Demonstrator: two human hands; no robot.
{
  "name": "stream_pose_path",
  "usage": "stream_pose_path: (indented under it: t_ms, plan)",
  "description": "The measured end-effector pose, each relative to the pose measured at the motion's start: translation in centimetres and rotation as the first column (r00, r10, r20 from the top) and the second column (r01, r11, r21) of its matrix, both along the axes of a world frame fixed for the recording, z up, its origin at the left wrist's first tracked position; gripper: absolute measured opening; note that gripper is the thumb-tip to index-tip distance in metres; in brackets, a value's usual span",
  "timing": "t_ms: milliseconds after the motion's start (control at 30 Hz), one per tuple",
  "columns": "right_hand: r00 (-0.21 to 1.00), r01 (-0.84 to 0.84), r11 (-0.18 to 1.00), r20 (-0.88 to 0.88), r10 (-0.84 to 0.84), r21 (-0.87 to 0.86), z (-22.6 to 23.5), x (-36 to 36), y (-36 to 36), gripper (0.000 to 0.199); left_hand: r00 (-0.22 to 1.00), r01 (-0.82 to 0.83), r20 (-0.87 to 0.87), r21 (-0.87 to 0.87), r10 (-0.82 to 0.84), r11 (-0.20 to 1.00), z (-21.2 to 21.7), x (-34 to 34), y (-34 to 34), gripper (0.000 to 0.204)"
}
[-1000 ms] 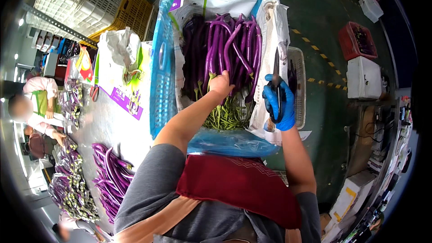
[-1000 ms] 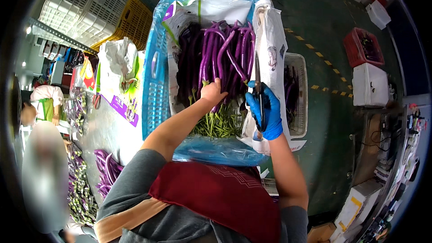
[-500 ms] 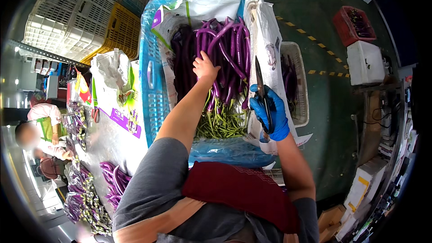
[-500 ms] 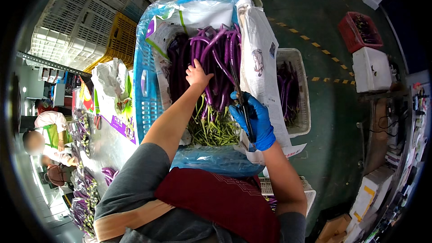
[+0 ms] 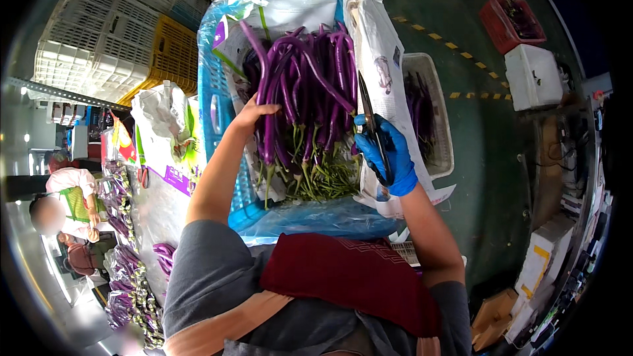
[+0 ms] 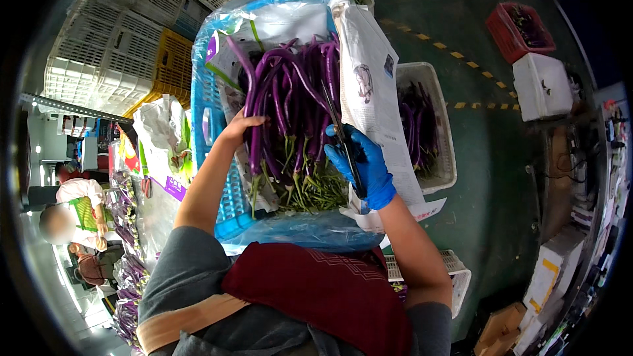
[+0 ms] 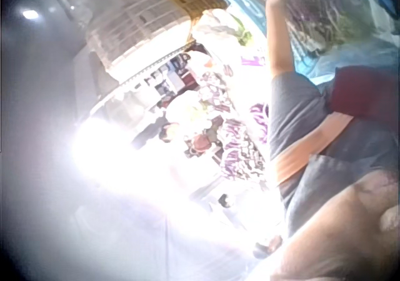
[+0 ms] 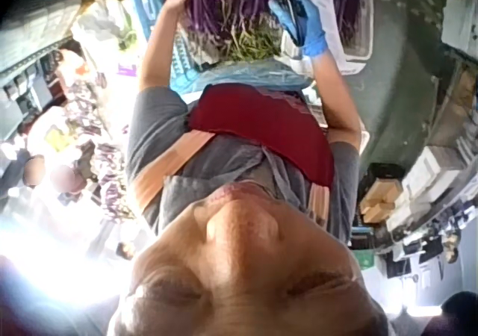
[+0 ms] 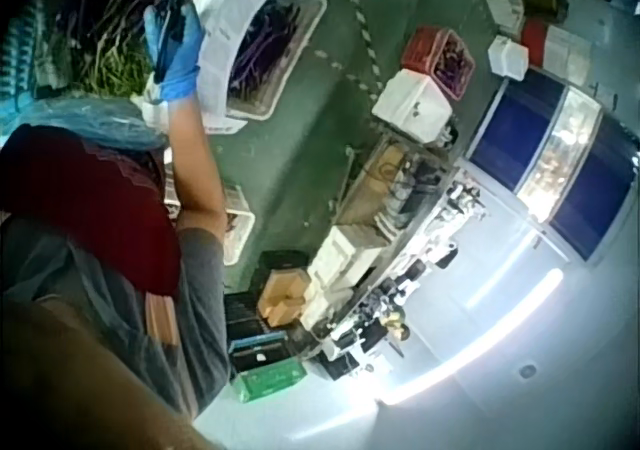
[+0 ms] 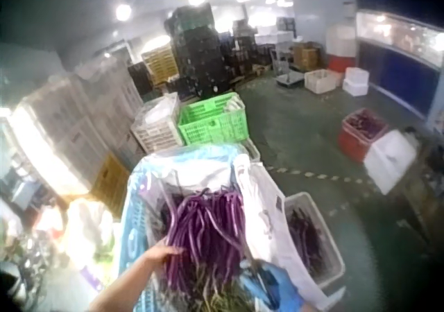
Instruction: The person trims the stems of purple eggplants using shears and places them into a blue plastic crate.
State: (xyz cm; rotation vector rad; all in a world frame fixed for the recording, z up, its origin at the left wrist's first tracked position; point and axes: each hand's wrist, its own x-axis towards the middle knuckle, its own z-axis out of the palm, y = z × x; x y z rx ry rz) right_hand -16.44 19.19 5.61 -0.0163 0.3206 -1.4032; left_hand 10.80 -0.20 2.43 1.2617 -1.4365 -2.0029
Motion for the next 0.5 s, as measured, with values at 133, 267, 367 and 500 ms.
stream_pose_path:
  t_ms: [133,267,367,500]
  plan:
    - [0.813,-0.013,0.997,-0.581,-0.034,-0.076,1.0,0.4,0.2,0.028,0.993,0.038,-0.107,-0.101,-0.049,0.994,5.4,1.3,1.4,0.055]
    - [0.974,-0.058,0.998,-0.219,0.058,0.007,-0.3,-0.3,-0.2,0.026,0.98,0.172,-0.054,-0.243,-0.19,0.955,11.4,0.1,1.6,0.07]
    - [0.909,-0.114,0.993,-0.406,0.098,-0.015,1.6,-0.2,0.0,0.023,0.962,0.27,0.12,-0.256,-0.247,0.928,15.4,-0.6,1.6,0.072]
    - [0.784,-0.115,0.993,-0.616,0.076,-0.024,2.9,0.4,0.2,0.027,0.954,0.119,0.294,-0.184,-0.061,0.976,15.7,-0.7,0.8,0.057]
